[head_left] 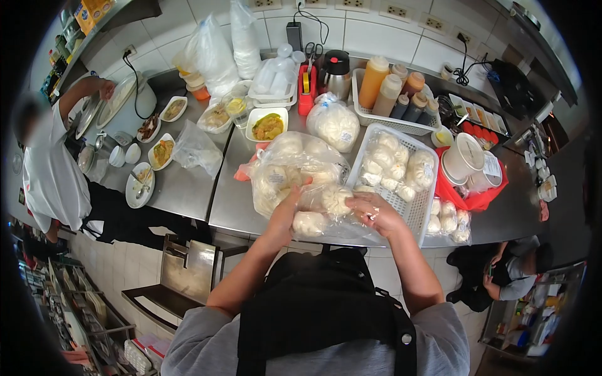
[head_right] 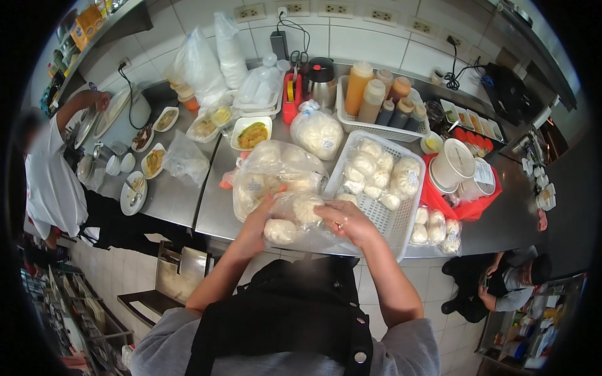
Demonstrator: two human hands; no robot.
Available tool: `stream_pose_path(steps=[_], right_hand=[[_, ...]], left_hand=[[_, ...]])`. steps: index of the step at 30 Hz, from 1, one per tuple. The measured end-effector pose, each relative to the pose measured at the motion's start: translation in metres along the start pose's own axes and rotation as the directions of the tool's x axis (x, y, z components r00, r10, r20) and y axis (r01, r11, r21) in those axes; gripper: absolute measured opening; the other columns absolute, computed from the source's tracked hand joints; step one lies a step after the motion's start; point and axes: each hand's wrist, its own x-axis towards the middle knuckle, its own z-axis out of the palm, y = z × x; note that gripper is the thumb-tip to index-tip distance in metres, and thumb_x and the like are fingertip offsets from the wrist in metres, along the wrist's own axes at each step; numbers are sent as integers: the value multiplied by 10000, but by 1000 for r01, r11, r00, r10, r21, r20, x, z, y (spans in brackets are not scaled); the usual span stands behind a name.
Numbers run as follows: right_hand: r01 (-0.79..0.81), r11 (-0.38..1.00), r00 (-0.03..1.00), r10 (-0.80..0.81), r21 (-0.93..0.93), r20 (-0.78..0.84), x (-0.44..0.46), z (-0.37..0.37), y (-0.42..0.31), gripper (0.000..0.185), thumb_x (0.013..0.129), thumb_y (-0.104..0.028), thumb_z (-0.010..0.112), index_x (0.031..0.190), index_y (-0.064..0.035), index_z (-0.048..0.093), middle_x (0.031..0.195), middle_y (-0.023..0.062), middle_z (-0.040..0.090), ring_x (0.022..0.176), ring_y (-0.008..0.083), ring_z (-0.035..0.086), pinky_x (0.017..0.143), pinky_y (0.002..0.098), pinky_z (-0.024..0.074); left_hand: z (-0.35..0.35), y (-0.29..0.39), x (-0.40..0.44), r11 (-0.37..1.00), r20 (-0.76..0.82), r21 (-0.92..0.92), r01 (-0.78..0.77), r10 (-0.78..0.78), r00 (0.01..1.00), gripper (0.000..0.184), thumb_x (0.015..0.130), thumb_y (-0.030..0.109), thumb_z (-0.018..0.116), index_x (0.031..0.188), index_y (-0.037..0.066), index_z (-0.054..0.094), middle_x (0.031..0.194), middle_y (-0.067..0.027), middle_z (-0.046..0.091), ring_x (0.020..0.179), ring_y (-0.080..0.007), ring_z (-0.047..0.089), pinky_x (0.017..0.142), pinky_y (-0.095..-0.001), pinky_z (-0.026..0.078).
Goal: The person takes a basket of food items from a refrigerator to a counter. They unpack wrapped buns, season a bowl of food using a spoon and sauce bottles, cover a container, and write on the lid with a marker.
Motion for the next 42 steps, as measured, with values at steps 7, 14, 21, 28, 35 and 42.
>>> stream_pose_path(steps=[7,14,21,28,35,42], right_hand=[[-14,1000,994,16,18,-112,9,-16,17,427,899,-445,661,849,-22,637,550,-53,448,428,22,344,401,205,239],[-62,991,995,70,117,-66,8,-15,8,385,888,-417,686,834,-47,593,527,-52,436,417,30,367,388,208,254],[30,1000,995,-29,-5,99,4,-14,6,365,925,-341,645,1022,8,605,581,-30,464,472,46,380,434,210,280],[184,982,973,-189,53,133,4,0,4,307,958,-309,591,1010,-6,590,599,-15,469,507,67,402,484,225,320],[109,969,981,-69,-222,179,9,-8,-5,347,931,-358,629,936,-12,619,677,8,552,570,68,481,524,227,388],[127,992,985,-128,-10,-115,16,23,-15,293,882,-177,695,1075,41,658,683,13,594,592,54,545,491,192,415]], left_hand=[[-17,4,-3,900,268,-257,352,-284,921,622,1021,461,381,1462,31,289,1399,-174,466,1251,-312,517,1043,-466,433],[-19,0,-2,954,273,-143,265,-220,937,627,1009,440,438,1449,16,300,1408,-161,461,1246,-312,520,1044,-503,430],[-9,21,-6,983,189,165,80,-111,976,607,1018,414,396,1439,-21,343,1393,-163,487,1254,-249,512,1052,-411,424],[-9,20,-2,995,123,4,103,-102,987,611,1036,433,327,1439,-25,363,1392,-137,488,1230,-220,525,1022,-362,442],[4,17,2,990,288,27,139,-141,947,748,1007,584,222,1482,10,277,1424,-145,439,1252,-239,497,1021,-372,447],[7,12,1,995,178,54,86,-94,980,546,1001,389,495,1383,12,396,1265,-111,566,1086,-198,610,863,-359,550]])
